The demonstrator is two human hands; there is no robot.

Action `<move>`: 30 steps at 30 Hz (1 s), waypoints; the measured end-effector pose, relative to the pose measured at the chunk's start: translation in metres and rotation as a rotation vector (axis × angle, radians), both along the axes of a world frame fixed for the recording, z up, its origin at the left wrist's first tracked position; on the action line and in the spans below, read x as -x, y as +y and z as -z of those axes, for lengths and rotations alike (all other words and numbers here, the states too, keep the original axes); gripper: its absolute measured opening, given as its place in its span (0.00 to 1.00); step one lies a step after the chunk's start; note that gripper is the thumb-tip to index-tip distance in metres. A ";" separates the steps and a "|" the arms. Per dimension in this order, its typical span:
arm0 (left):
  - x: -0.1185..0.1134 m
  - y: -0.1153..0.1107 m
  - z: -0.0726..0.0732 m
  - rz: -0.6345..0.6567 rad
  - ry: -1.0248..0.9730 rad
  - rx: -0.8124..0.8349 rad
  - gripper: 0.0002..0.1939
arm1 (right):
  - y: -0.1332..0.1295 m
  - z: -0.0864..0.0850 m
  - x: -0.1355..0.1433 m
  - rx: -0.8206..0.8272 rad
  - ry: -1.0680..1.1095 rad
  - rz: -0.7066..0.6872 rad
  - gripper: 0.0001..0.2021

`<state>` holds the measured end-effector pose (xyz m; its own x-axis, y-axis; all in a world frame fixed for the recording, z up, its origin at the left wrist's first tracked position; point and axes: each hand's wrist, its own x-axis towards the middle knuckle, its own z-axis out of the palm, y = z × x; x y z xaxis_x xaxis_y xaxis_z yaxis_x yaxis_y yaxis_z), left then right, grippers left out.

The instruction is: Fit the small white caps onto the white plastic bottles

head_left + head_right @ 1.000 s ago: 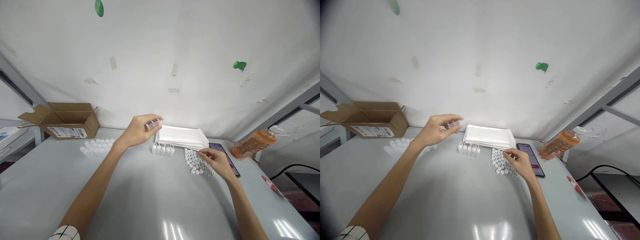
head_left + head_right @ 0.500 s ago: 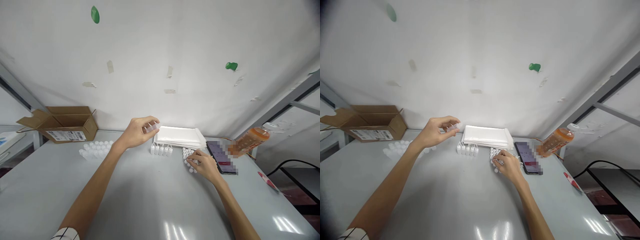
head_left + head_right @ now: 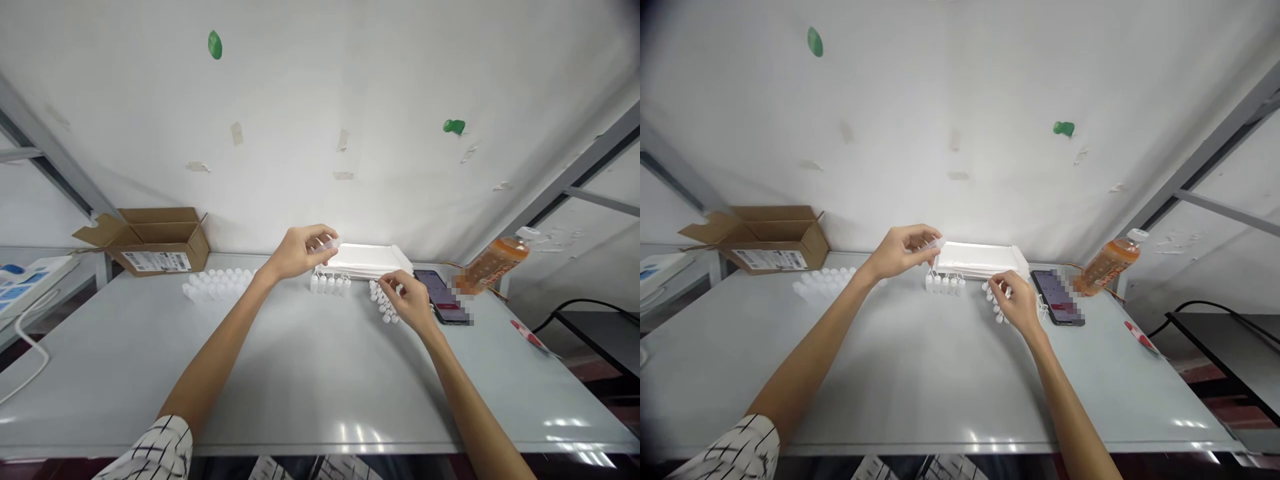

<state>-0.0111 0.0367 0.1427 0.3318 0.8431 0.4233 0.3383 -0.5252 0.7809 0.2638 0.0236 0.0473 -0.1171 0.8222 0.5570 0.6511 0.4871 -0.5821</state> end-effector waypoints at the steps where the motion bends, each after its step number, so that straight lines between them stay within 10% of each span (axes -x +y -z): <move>1: -0.002 0.001 0.005 0.044 -0.047 0.031 0.14 | -0.002 -0.002 0.005 0.016 0.074 0.010 0.10; 20: -0.010 -0.046 0.107 0.066 -0.358 0.406 0.17 | -0.022 -0.003 0.070 0.386 0.671 -0.370 0.18; 30: -0.011 -0.071 0.118 0.024 -0.325 0.331 0.17 | -0.017 -0.005 0.079 0.343 0.535 -0.468 0.20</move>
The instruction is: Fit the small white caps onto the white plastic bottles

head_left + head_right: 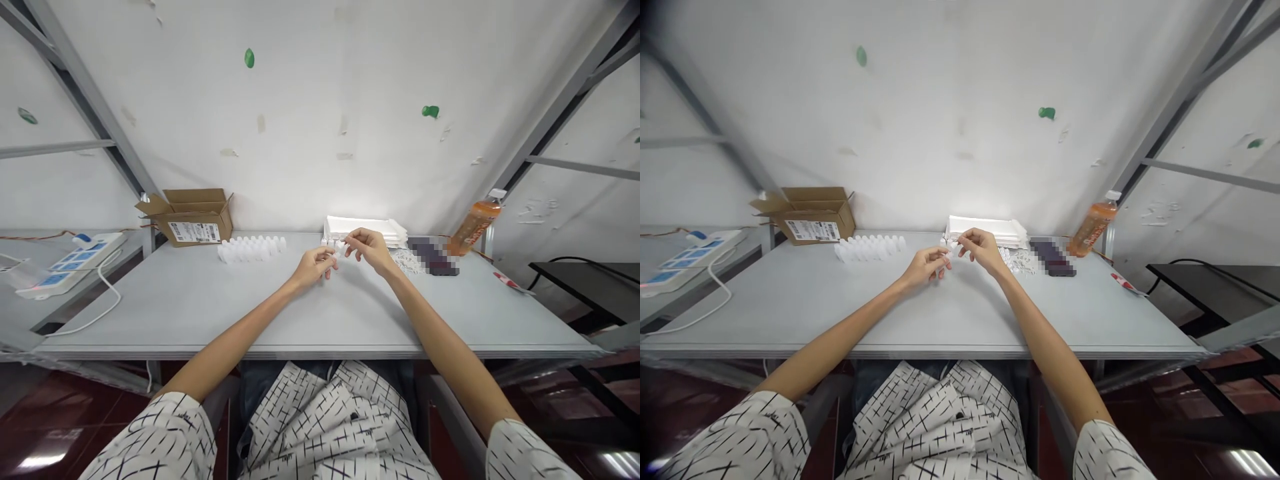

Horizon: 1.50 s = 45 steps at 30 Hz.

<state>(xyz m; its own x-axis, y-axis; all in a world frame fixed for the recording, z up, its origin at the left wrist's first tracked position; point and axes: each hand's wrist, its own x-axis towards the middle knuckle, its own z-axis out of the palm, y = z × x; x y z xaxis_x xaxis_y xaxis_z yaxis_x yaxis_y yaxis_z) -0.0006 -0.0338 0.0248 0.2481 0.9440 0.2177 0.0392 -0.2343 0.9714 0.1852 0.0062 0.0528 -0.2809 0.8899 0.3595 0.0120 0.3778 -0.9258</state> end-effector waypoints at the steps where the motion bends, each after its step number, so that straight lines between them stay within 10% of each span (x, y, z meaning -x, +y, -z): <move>1: 0.002 -0.001 0.001 -0.002 0.004 -0.010 0.17 | 0.000 -0.001 -0.001 -0.009 -0.018 -0.013 0.20; 34: 0.013 -0.004 0.002 -0.203 0.368 -0.283 0.12 | -0.023 0.019 0.018 0.004 0.000 -0.106 0.17; 45: 0.014 -0.001 0.007 -0.037 0.175 -0.113 0.15 | -0.020 0.026 0.016 0.031 0.003 -0.138 0.20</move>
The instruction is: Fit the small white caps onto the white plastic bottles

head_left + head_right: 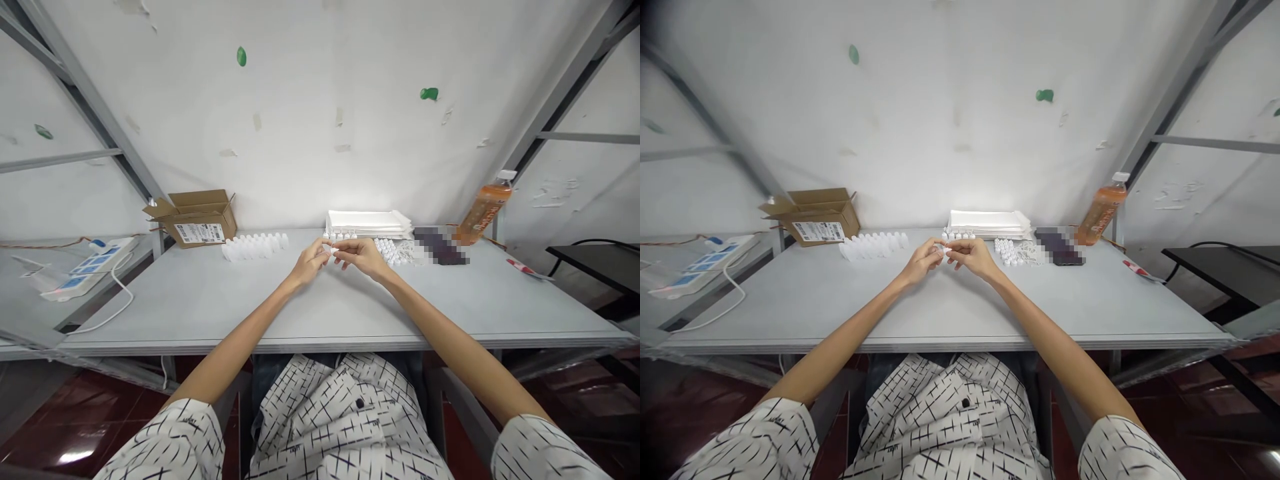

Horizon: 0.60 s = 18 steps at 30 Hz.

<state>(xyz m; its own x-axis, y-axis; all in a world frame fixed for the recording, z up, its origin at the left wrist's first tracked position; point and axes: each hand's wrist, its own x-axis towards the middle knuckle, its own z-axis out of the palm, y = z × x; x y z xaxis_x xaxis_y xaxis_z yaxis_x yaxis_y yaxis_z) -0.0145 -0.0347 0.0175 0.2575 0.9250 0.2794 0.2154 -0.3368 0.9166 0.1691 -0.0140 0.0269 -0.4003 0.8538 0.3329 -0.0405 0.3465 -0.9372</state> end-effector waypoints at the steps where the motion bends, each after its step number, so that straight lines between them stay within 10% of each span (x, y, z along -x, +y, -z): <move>1: 0.000 0.000 0.000 0.014 -0.014 0.016 0.15 | 0.001 0.001 0.000 0.003 -0.003 0.003 0.20; 18: -0.002 -0.002 -0.001 -0.013 -0.073 -0.036 0.10 | -0.003 0.002 0.006 -0.015 -0.098 -0.027 0.21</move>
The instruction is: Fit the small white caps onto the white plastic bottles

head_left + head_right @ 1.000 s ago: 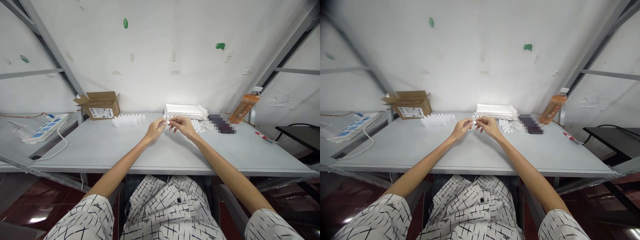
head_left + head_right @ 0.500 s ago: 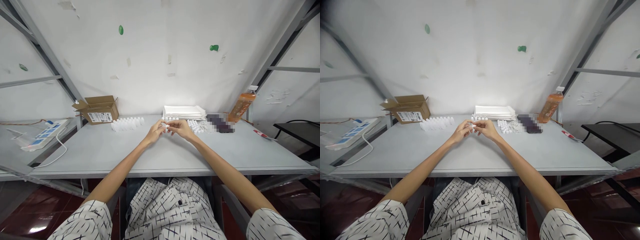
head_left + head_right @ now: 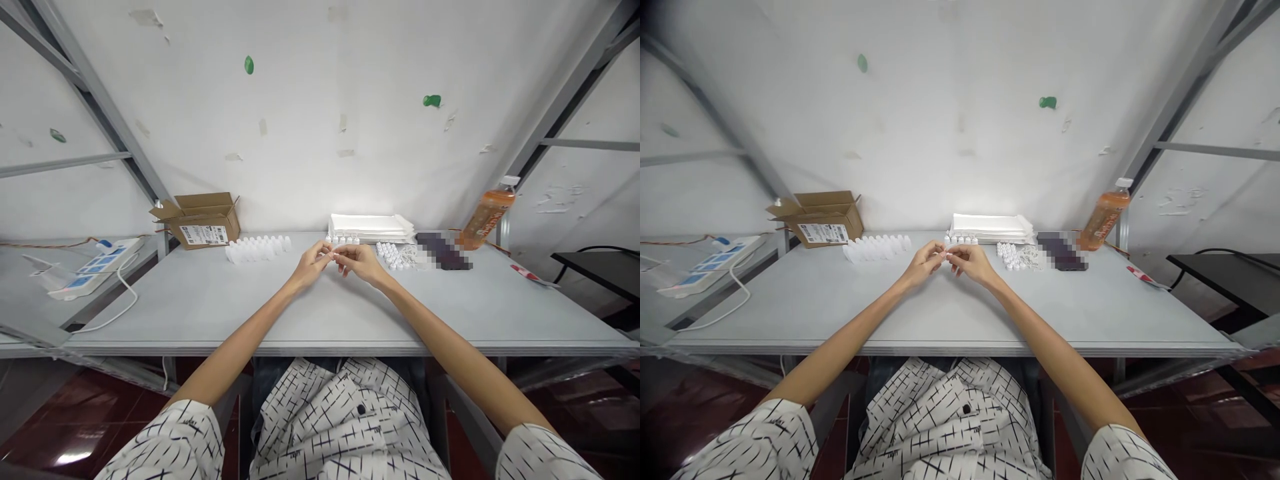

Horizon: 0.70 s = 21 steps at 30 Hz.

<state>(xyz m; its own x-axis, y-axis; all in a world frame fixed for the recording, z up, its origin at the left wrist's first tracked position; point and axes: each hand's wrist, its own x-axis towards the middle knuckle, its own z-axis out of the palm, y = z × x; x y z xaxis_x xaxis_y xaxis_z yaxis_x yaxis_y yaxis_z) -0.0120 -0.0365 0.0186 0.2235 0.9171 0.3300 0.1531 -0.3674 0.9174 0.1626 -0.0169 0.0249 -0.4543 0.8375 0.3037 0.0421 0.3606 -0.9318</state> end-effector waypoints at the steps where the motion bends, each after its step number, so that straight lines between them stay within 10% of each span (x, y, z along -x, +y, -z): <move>1: 0.000 0.001 0.001 -0.011 -0.010 -0.002 0.10 | 0.000 0.000 0.000 -0.003 -0.009 0.000 0.21; 21: -0.001 0.003 0.007 -0.159 0.209 -0.102 0.09 | -0.002 0.010 0.001 -0.106 -0.262 0.036 0.27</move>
